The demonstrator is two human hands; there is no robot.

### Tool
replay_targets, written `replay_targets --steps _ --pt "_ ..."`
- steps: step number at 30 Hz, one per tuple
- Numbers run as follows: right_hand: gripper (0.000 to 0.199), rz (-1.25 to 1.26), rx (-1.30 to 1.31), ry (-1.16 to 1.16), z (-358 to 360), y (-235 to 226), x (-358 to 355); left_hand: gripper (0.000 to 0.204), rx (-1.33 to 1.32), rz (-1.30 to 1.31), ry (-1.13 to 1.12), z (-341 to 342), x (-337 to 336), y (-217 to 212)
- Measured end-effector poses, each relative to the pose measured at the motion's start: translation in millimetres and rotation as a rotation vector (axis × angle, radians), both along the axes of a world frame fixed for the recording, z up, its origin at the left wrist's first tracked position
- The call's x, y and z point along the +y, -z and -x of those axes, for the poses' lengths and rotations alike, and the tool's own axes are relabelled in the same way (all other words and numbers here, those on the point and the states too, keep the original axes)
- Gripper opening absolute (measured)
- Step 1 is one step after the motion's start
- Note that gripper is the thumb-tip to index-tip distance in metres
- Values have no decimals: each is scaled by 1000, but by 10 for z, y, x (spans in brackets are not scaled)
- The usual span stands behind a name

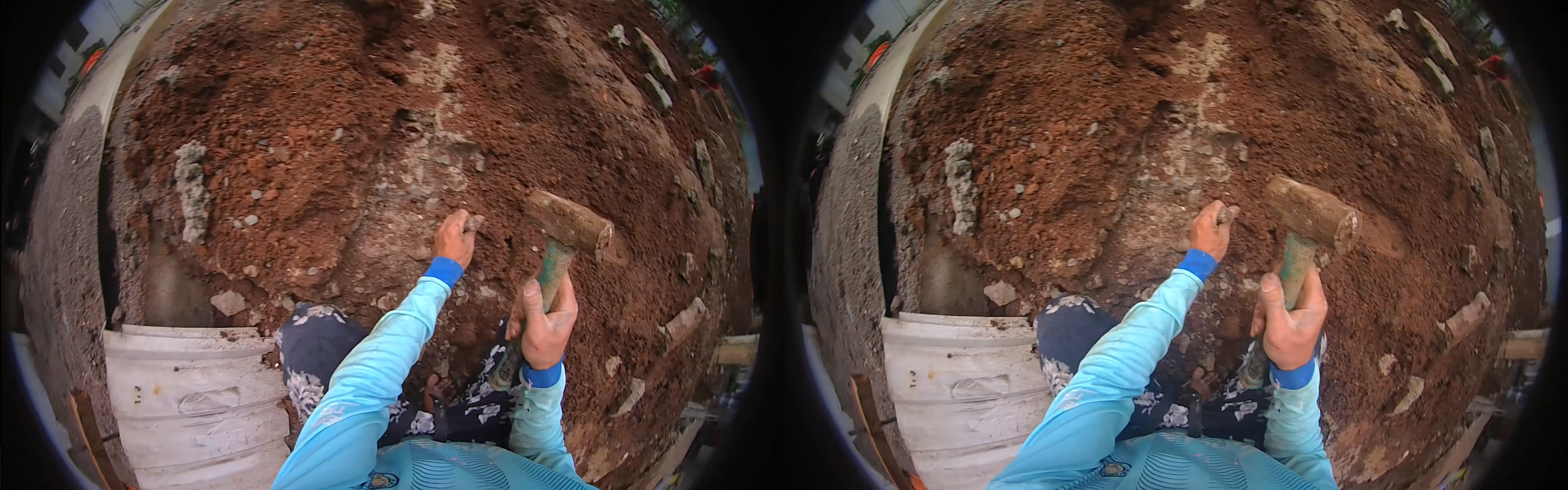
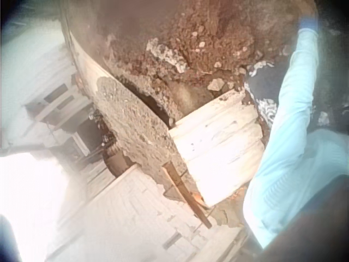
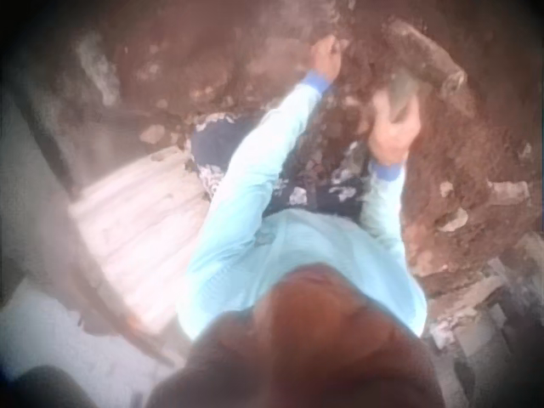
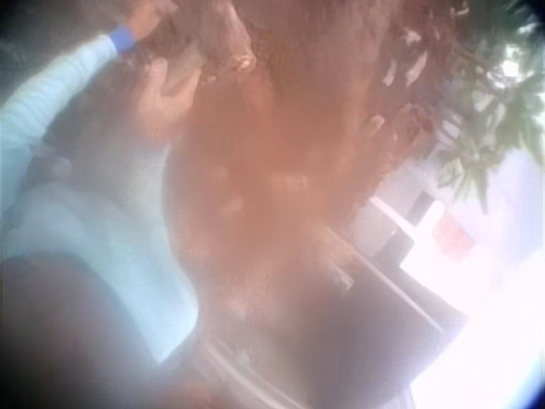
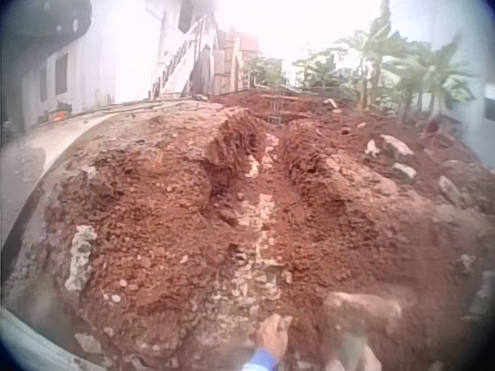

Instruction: The person uses a hammer to break rocks embedded in a dirt mound. They repeatedly strike the rocks, remove fragments by hand, and clear loose soil to expose more rock surfaces.

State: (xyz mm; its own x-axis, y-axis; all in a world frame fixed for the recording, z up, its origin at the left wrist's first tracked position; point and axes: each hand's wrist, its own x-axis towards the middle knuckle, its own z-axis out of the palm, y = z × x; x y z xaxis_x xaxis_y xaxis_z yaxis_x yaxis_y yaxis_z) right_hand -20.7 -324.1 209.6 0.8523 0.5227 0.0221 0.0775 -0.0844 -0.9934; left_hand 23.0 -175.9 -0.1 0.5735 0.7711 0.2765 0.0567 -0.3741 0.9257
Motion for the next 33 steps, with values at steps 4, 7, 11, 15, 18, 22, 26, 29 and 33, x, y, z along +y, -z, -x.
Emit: replay_targets --steps 4,7,11,15,18,22,26,29,33 --pt "19 -105 -52 94 -55 27 15 30 -45 -80 -138 -159 -213 15" --pt "18 38 12 105 -39 252 6 19 -22 -49 -77 -185 -348 5" --pt "17 197 275 -4 26 563 -55 19 -45 -49 -54 -81 -405 92" --pt "15 26 92 140 0 29 21 19 -46 -24 -131 -109 -358 66" --pt "13 -198 -192 246 -83 -337 184 20 -18 25 -123 -120 -316 3" --pt "14 -221 -260 182 -147 188 206 26 -58 31 -147 -199 -266 9" --pt "15 211 402 -1 -22 604 63 30 -124 24 -259 -200 -172 55" --pt "15 109 290 88 -59 265 71 30 -91 36 -202 -135 -250 100" --pt "15 -181 -47 224 -90 -186 270 28 -89 58 -185 -153 -197 56"
